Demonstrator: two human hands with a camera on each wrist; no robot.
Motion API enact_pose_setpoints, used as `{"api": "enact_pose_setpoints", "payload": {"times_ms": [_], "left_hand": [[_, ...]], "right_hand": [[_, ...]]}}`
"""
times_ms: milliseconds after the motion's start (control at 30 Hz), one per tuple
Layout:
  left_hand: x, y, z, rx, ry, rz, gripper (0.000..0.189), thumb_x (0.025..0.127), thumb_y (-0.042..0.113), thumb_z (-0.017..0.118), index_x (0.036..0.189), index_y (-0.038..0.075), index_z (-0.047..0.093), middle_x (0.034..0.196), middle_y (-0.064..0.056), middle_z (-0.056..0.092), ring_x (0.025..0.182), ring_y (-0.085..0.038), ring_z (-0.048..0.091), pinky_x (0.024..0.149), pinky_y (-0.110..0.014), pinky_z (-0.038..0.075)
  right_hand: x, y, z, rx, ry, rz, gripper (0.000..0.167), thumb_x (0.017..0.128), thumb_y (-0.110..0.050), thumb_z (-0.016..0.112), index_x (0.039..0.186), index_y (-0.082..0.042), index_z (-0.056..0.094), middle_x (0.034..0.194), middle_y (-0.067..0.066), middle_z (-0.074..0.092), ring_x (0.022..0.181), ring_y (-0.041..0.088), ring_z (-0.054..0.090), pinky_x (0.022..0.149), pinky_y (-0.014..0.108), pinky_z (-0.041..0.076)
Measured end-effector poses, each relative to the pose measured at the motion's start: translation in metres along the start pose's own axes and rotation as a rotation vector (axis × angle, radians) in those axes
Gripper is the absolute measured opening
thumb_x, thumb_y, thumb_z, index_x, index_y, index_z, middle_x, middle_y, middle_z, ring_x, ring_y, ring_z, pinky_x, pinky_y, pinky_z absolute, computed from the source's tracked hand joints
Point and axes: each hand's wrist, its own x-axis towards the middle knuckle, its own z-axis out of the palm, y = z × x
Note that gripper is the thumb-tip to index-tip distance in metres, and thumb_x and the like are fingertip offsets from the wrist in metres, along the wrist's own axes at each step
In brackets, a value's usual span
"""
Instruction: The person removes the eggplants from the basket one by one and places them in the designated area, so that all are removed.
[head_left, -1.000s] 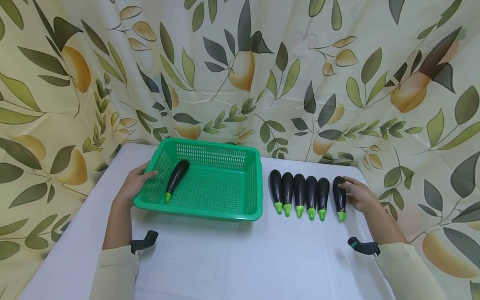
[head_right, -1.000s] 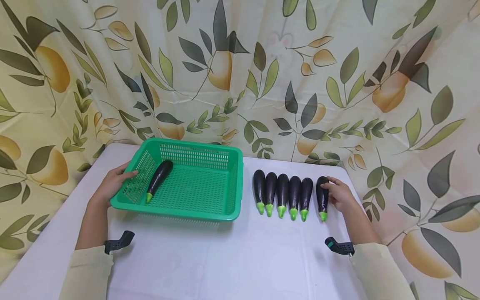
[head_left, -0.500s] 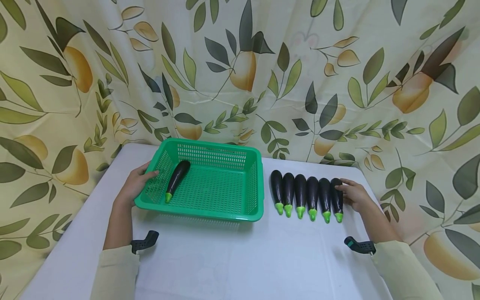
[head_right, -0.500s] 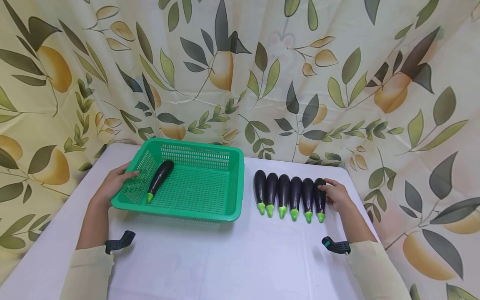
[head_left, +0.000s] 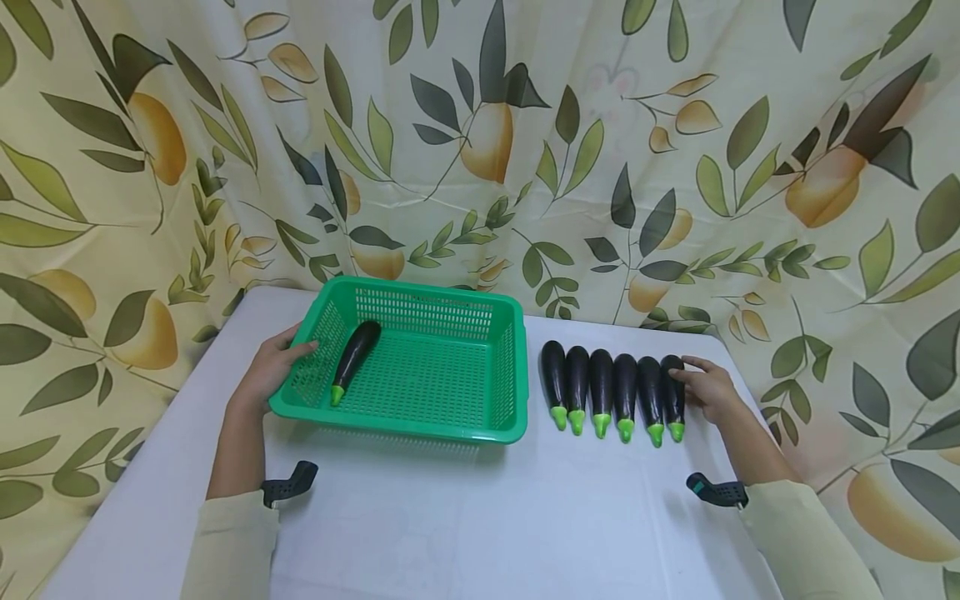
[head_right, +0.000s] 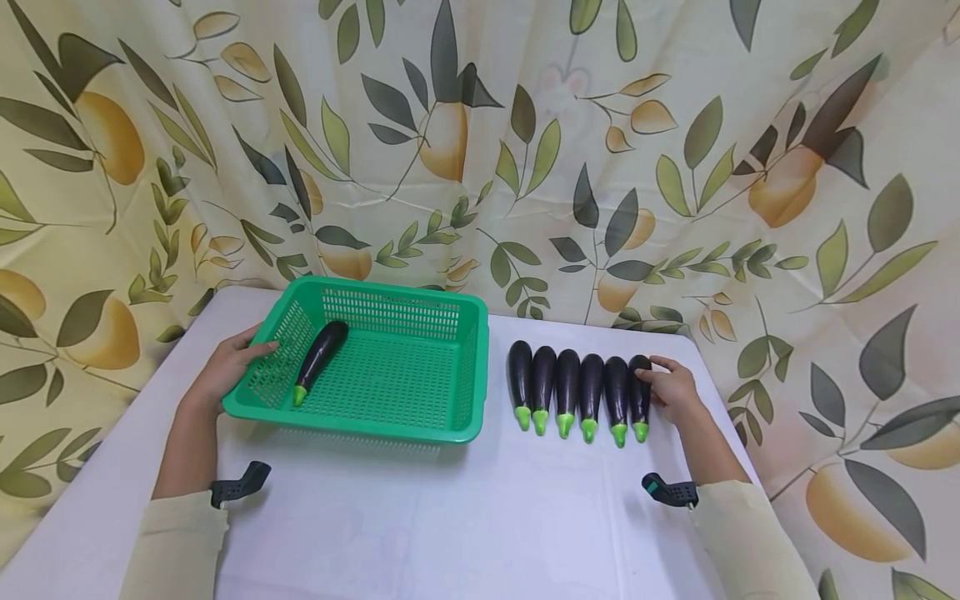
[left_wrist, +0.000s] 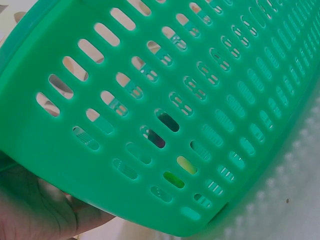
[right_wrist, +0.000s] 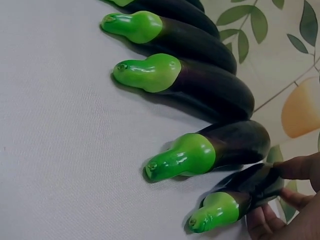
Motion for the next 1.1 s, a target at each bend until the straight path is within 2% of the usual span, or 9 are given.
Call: {"api": "enact_pose_setpoints", "payload": {"times_ms": [100,233,500,700,767,833,933,1000,1100], "left_hand": [[-0.0007,0.0009,0.0003,0.006,0.003,-0.005,0.066,0.111,0.025,0.051,0.169,0.012,0.021,0.158,-0.028,0.040,0.112,-0.022,0.059,0.081,-0.027,0.057],[-0.0005,0.0011,0.0006,0.008,0.002,-0.010,0.066,0.111,0.026,0.050,0.169,0.013,0.020,0.159,-0.028,0.038,0.117,-0.027,0.057,0.081,-0.026,0.057],[-0.0015,0.0019,0.0009,-0.001,-0.001,-0.005,0.066,0.111,0.025,0.051,0.169,0.012,0.021,0.158,-0.029,0.040,0.111,-0.021,0.059,0.081,-0.026,0.057],[-0.0014,0.0018,0.0004,0.000,0.004,-0.003,0.066,0.111,0.025,0.051,0.169,0.012,0.021,0.158,-0.028,0.040,0.111,-0.020,0.060,0.082,-0.027,0.058],[-0.0011,0.0015,0.0004,0.002,0.006,-0.002,0.066,0.111,0.025,0.051,0.169,0.012,0.021,0.158,-0.028,0.040,0.113,-0.022,0.059,0.082,-0.027,0.058],[-0.0008,0.0012,0.0006,0.003,0.005,0.001,0.066,0.111,0.025,0.051,0.169,0.012,0.021,0.158,-0.029,0.040,0.114,-0.023,0.059,0.082,-0.027,0.058],[-0.0006,0.0007,0.0008,-0.002,0.004,0.002,0.066,0.111,0.025,0.051,0.169,0.012,0.021,0.159,-0.029,0.039,0.115,-0.024,0.058,0.083,-0.028,0.058],[-0.0005,0.0005,0.0009,-0.007,0.002,0.003,0.066,0.111,0.025,0.052,0.169,0.013,0.021,0.159,-0.029,0.039,0.116,-0.025,0.058,0.083,-0.028,0.058],[-0.0001,-0.0001,0.0011,-0.008,0.003,0.007,0.066,0.111,0.025,0.052,0.169,0.012,0.022,0.159,-0.029,0.039,0.116,-0.025,0.058,0.083,-0.028,0.058]], "right_hand": [[0.0006,0.0004,0.0007,-0.002,0.019,-0.009,0.070,0.110,-0.019,0.055,0.165,0.002,0.019,0.148,0.030,0.042,0.082,0.005,0.057,0.075,0.025,0.050],[0.0007,0.0004,0.0014,0.006,0.023,0.000,0.069,0.111,-0.023,0.051,0.165,0.005,0.019,0.152,0.030,0.040,0.090,0.008,0.055,0.077,0.023,0.049],[0.0003,-0.0002,0.0024,0.020,0.040,0.011,0.068,0.110,-0.024,0.047,0.163,0.009,0.018,0.144,0.026,0.045,0.095,0.012,0.053,0.078,0.023,0.051],[0.0005,0.0002,0.0028,0.022,0.052,0.027,0.069,0.110,-0.025,0.046,0.163,0.008,0.017,0.152,0.031,0.040,0.102,0.017,0.053,0.078,0.022,0.051],[0.0007,0.0002,0.0022,0.019,0.055,0.031,0.070,0.110,-0.027,0.046,0.163,0.008,0.018,0.155,0.032,0.035,0.108,0.022,0.052,0.084,0.025,0.052],[0.0006,-0.0002,0.0015,0.019,0.057,0.032,0.071,0.111,-0.029,0.047,0.163,0.008,0.018,0.160,0.034,0.028,0.120,0.030,0.049,0.097,0.033,0.050],[0.0009,-0.0012,0.0002,0.029,0.057,0.031,0.072,0.110,-0.031,0.047,0.163,0.008,0.018,0.165,0.036,0.018,0.138,0.042,0.037,0.114,0.046,0.039],[0.0007,-0.0024,-0.0002,0.040,0.056,0.028,0.072,0.110,-0.032,0.047,0.163,0.008,0.018,0.166,0.036,0.015,0.145,0.045,0.029,0.119,0.051,0.033],[0.0006,-0.0038,-0.0007,0.052,0.055,0.010,0.073,0.110,-0.032,0.047,0.163,0.008,0.018,0.167,0.035,0.014,0.150,0.046,0.024,0.121,0.053,0.029]]}}
